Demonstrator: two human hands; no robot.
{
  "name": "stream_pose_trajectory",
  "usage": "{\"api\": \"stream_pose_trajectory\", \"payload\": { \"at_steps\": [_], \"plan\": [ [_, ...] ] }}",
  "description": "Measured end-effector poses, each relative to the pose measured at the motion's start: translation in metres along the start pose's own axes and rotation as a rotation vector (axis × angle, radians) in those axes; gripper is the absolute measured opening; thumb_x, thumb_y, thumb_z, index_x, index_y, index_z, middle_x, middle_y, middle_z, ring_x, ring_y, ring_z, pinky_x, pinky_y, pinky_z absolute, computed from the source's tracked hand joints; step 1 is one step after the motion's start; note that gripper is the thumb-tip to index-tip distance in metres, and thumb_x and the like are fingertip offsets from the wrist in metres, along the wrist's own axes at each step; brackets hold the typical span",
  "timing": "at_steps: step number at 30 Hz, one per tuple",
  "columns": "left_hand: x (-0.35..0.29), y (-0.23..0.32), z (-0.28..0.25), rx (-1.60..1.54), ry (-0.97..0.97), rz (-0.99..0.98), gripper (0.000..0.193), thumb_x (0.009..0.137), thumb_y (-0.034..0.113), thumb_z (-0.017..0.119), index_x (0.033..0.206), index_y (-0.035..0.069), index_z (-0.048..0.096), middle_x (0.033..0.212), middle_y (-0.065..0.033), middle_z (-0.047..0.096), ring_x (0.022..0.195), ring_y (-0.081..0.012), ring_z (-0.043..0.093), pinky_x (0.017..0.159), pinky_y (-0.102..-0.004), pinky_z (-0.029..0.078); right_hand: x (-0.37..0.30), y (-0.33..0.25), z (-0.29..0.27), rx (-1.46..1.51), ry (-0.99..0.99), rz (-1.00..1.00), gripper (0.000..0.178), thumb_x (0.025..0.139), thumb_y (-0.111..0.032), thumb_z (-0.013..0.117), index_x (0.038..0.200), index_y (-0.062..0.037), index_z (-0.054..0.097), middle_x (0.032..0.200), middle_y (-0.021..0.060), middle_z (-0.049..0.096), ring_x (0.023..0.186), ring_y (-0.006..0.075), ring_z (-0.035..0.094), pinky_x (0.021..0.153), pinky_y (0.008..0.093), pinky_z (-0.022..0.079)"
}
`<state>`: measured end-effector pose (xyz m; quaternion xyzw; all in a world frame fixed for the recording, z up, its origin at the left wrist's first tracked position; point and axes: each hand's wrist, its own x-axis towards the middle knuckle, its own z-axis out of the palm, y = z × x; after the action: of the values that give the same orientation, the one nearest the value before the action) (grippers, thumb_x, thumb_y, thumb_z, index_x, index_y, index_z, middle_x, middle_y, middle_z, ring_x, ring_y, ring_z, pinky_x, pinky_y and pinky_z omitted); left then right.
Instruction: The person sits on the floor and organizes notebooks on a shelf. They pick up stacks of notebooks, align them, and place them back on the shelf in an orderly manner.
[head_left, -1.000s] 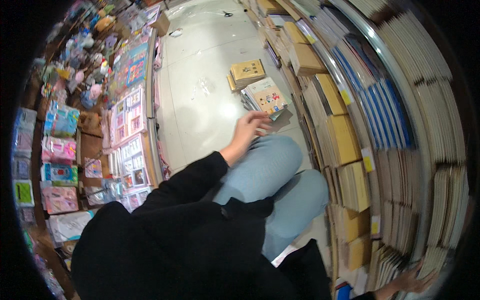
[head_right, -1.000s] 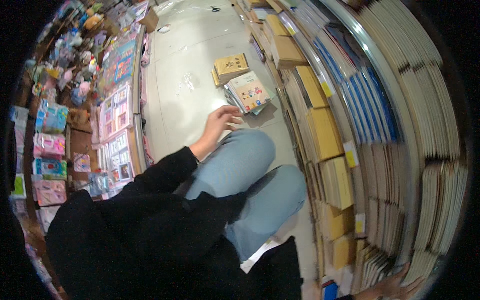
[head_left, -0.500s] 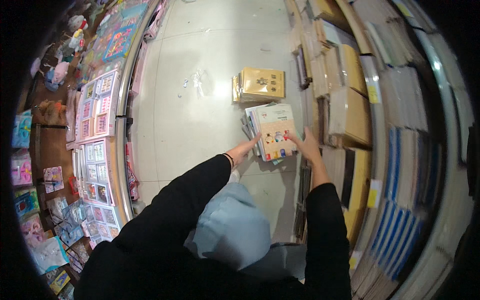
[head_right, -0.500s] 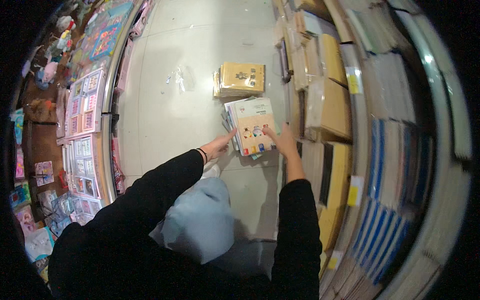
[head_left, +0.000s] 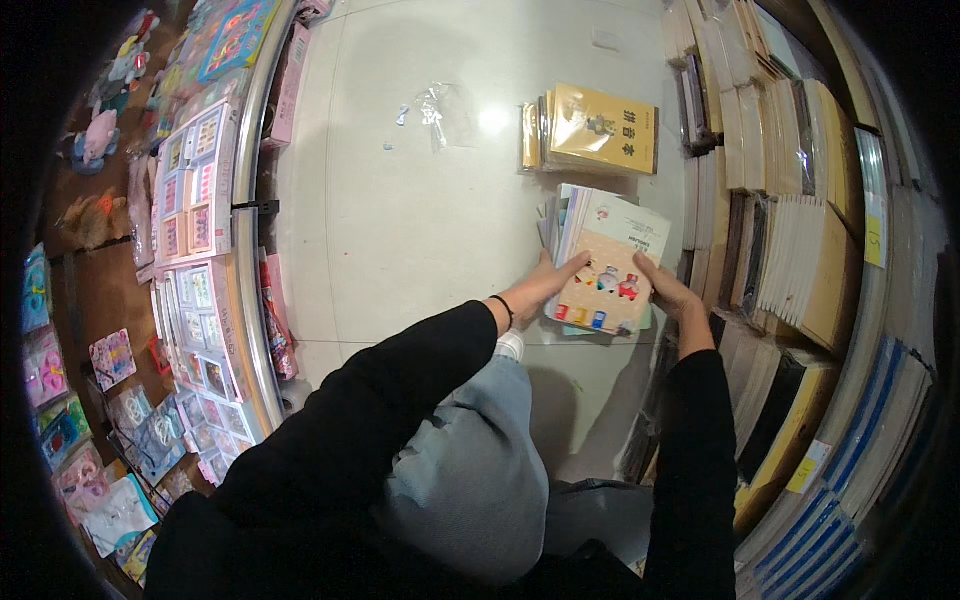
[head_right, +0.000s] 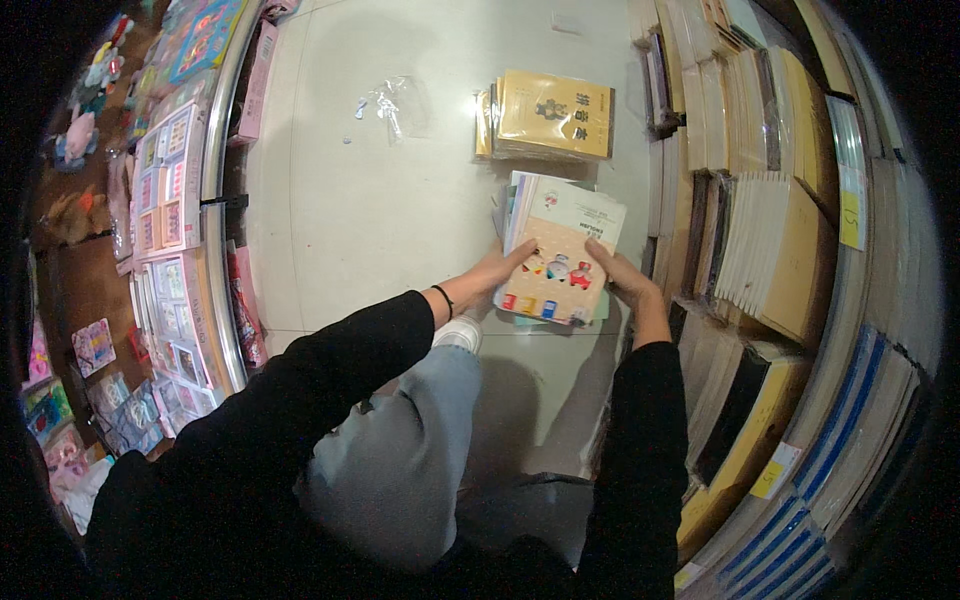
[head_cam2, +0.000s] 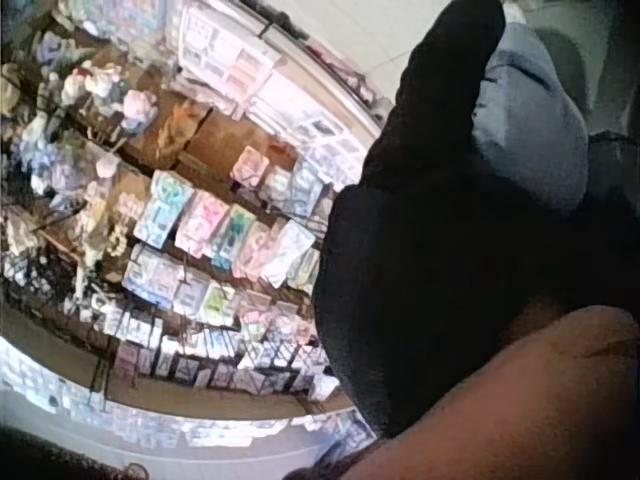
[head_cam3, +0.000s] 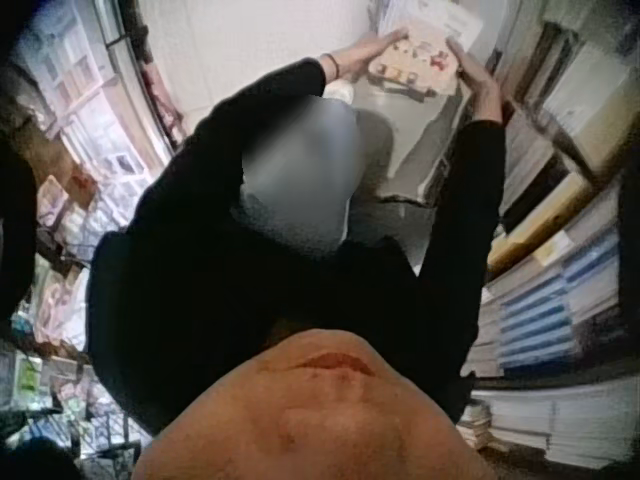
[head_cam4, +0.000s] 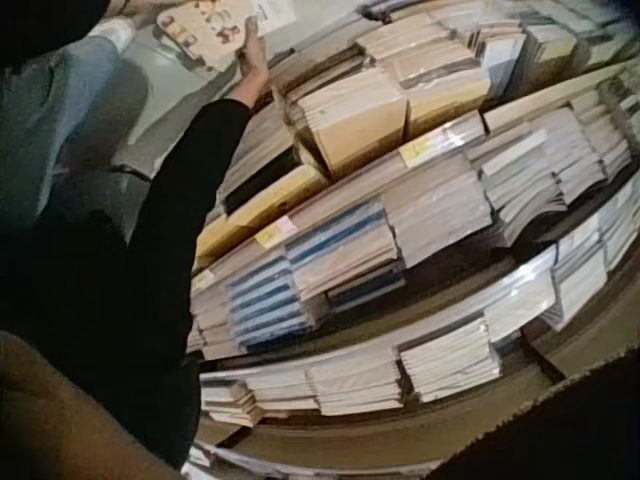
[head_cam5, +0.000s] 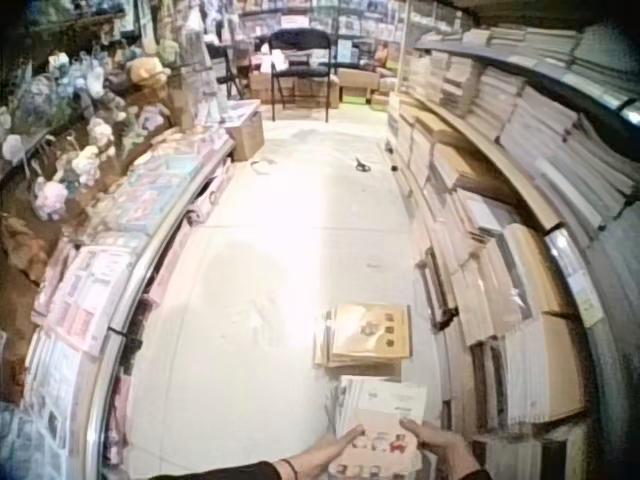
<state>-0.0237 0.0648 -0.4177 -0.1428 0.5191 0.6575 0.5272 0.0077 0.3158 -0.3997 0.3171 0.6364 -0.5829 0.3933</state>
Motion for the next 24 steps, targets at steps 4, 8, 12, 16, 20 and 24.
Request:
{"api": "stream_pose_trajectory", "payload": {
  "at_steps": [4,8,12,16,20,24],
  "plan": [
    [-0.01,0.002,-0.014,0.092,-0.055,0.11,0.096,0.087,0.05,0.06,0.141,-0.01,0.008,0.132,-0.0265,0.043,0.121,-0.0269,0.049,0.099,-0.0353,0.042,-0.011,0.024,0.008,0.063,0.074,0.083,0.094,0.086,-0.076,0.026,0.147,-0.004,0.023,0.146,0.0194,0.034,0.135,0.0332,0.03,0.112,0.0481,0.019],
    [-0.007,0.0,-0.012,0.205,0.021,0.041,0.094,0.088,0.05,0.059,0.14,-0.01,0.011,0.134,-0.0276,0.04,0.122,-0.0291,0.048,0.102,-0.0376,0.04,0.008,0.033,-0.005,0.103,0.409,-0.127,0.084,0.09,-0.071,0.023,0.142,-0.0061,0.037,0.14,0.0179,0.043,0.131,0.0312,0.038,0.108,0.044,0.027],
    [-0.001,-0.006,-0.01,0.117,0.014,0.038,0.088,0.089,0.047,0.059,0.14,-0.009,0.014,0.132,-0.0275,0.042,0.119,-0.0281,0.05,0.097,-0.0379,0.046,0.043,0.051,0.006,0.324,0.344,-0.082,0.058,0.093,-0.045,0.044,0.128,0.0005,0.05,0.123,0.0157,0.057,0.111,0.0258,0.056,0.095,0.0396,0.043],
    [0.006,-0.009,-0.017,0.043,-0.067,-0.012,0.082,0.09,0.042,0.06,0.14,-0.007,0.016,0.13,-0.0269,0.045,0.115,-0.0266,0.054,0.09,-0.0365,0.051,0.042,0.076,0.015,0.409,0.326,-0.12,0.049,0.093,-0.033,0.049,0.128,0.0011,0.048,0.12,0.0147,0.058,0.107,0.0234,0.058,0.085,0.0368,0.05],
    [0.009,-0.006,-0.024,0.159,-0.045,-0.116,0.081,0.09,0.04,0.06,0.14,-0.006,0.016,0.13,-0.0253,0.046,0.113,-0.0253,0.055,0.089,-0.0371,0.052,0.027,0.087,0.03,0.557,0.277,-0.089,0.059,0.091,-0.039,0.053,0.133,0.0005,0.043,0.126,0.0158,0.054,0.111,0.0254,0.056,0.091,0.0382,0.048],
    [-0.001,-0.003,-0.028,0.07,-0.149,-0.125,0.074,0.094,0.038,0.054,0.142,-0.006,0.017,0.132,-0.0214,0.047,0.114,-0.0231,0.056,0.093,-0.036,0.051,0.017,0.079,0.039,0.332,0.29,-0.081,0.068,0.09,-0.045,0.054,0.138,0.0,0.037,0.131,0.0172,0.05,0.114,0.0268,0.053,0.092,0.0383,0.046]
  ]
}}
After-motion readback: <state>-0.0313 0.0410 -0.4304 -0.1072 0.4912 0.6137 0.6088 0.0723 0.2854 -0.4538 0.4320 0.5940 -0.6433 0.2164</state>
